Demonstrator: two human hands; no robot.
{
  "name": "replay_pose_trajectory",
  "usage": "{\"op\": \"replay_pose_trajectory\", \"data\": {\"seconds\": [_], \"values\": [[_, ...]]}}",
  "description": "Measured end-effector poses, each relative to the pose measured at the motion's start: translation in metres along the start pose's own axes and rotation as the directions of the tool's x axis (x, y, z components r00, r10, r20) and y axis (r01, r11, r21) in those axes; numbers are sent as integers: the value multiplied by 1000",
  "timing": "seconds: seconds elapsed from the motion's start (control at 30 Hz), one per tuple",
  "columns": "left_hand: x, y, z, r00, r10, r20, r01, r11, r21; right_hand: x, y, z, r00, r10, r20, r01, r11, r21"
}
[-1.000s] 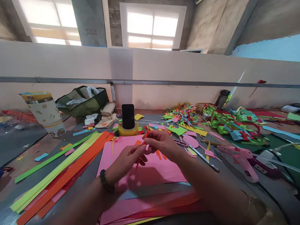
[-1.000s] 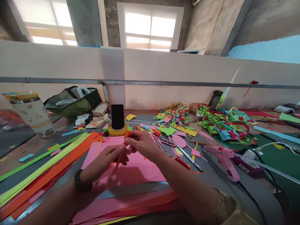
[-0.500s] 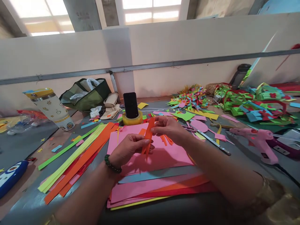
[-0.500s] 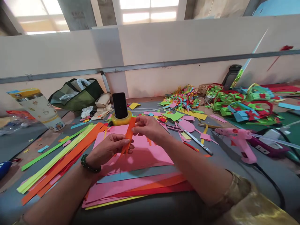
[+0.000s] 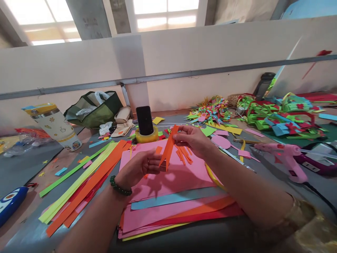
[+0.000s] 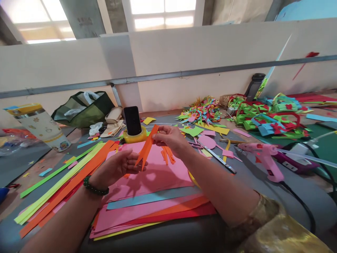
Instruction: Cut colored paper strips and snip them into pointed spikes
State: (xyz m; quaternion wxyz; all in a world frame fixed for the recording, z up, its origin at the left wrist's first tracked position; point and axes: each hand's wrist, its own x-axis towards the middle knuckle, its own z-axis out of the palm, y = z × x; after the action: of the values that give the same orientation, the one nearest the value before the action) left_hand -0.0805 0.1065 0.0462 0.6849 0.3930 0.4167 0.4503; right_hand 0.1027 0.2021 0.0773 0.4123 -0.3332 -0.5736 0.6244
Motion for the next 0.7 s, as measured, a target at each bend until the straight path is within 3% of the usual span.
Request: {"op": "replay_pose_trajectory", "data": {"seconds": [0.1,0.27,0.43,0.7], "values": [[3,-3,3,1000,12,-4,-12,1000,-22,-5,6,7,999,-25,31,27,998,-48],[6,-13,9,993,114,-13,-111,984,139,-15,14,21,993,-18,118,35,990,-140],[4,-14,9,996,83,-14,-79,977,196,-10,12,15,999,32,38,-30,998,-53],[-2,-10,7,997,67,29,-72,959,273,-7,9,7,999,-11,36,13,999,-42]]}}
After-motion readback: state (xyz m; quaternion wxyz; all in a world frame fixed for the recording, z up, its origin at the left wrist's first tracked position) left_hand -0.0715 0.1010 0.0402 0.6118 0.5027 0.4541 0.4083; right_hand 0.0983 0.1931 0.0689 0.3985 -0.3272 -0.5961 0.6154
